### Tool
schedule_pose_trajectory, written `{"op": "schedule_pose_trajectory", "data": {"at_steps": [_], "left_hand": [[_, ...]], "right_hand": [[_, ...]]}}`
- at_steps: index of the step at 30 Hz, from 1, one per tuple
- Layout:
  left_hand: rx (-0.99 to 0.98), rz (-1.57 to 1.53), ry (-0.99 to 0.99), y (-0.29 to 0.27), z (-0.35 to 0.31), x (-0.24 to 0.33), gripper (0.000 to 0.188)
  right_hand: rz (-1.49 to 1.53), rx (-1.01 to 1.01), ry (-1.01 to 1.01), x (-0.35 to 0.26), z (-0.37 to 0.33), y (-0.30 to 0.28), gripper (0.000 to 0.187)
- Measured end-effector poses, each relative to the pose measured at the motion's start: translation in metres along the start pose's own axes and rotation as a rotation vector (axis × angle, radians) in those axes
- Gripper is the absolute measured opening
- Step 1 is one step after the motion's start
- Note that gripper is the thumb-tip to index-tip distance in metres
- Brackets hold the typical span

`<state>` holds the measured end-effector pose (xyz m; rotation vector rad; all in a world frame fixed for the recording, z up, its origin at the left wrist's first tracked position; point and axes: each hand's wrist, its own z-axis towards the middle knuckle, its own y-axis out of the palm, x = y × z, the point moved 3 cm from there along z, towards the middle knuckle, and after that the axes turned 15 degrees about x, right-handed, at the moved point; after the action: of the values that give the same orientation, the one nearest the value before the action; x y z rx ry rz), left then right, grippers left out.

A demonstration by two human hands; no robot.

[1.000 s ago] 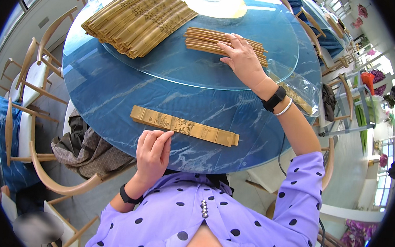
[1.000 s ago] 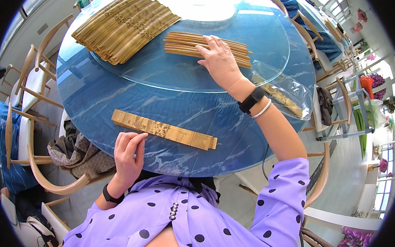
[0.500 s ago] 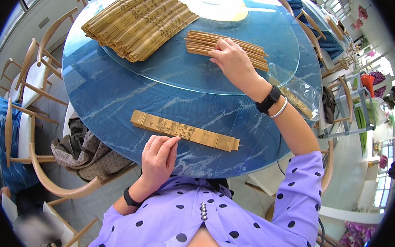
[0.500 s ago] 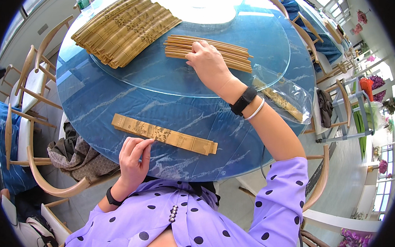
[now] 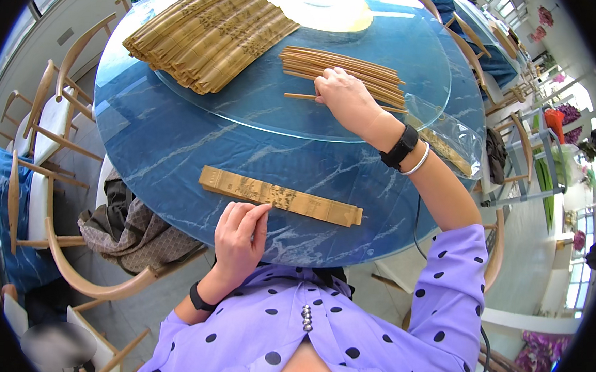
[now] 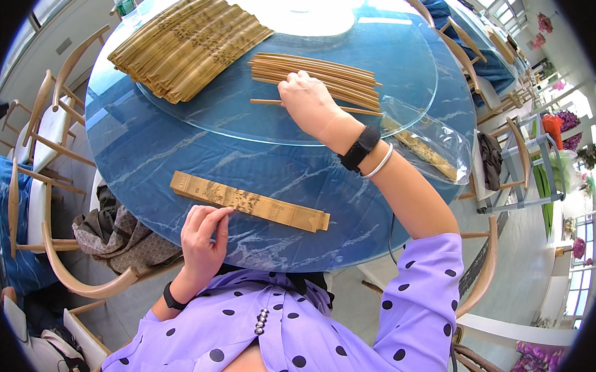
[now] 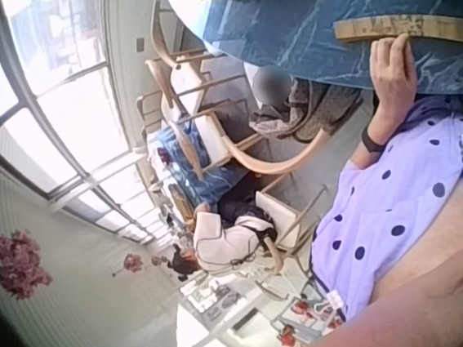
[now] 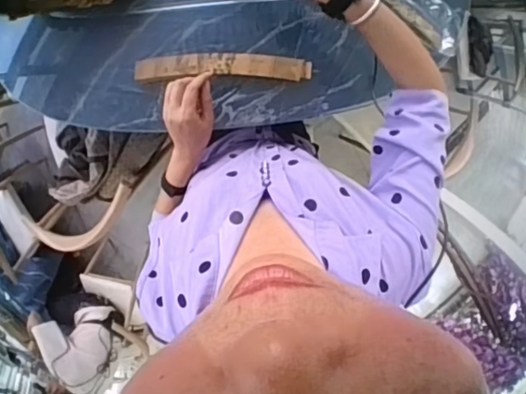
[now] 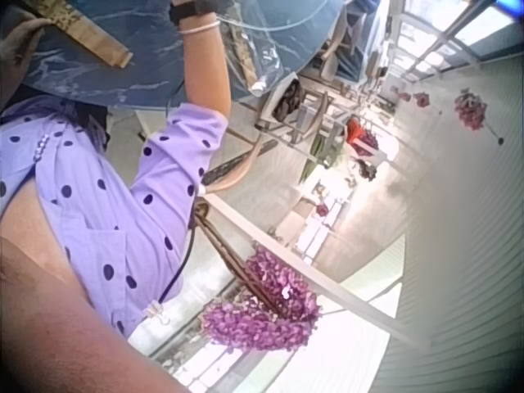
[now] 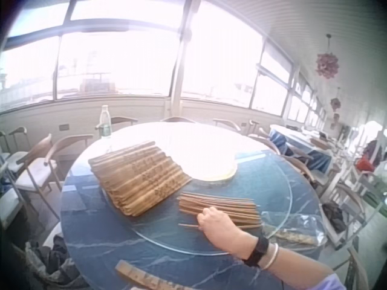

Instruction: The person repeatedly picks up thin bamboo sticks and inserts them into slots on rectangular bamboo strips with printed text. They align and slide the sticks into place, then set the strips back on the table. The process repeats with multiple strips and sticks throughout the clip.

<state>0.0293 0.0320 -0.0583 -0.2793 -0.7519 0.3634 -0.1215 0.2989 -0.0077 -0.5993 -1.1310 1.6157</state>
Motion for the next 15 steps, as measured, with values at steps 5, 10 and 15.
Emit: {"op": "schedule_pose_trajectory", "data": {"at_steps": [5,10,15], "left_hand": [[-0.007,0.01,-0.007,0.0,0.0,0.0,0.018],[-0.016,0.021,-0.018,0.001,-0.003,-0.001,0.018],[-0.011,0.017,-0.012,0.001,-0.003,0.0,0.018]], "right_hand": [[-0.107,0.492,0.008,-0.009,0.005,-0.063,0.02],[0.164,0.928,0.242,0.036,-0.017,-0.141,0.017],[1.033,0.662,0.662,0.081,-0.065,-0.106,0.019]]}}
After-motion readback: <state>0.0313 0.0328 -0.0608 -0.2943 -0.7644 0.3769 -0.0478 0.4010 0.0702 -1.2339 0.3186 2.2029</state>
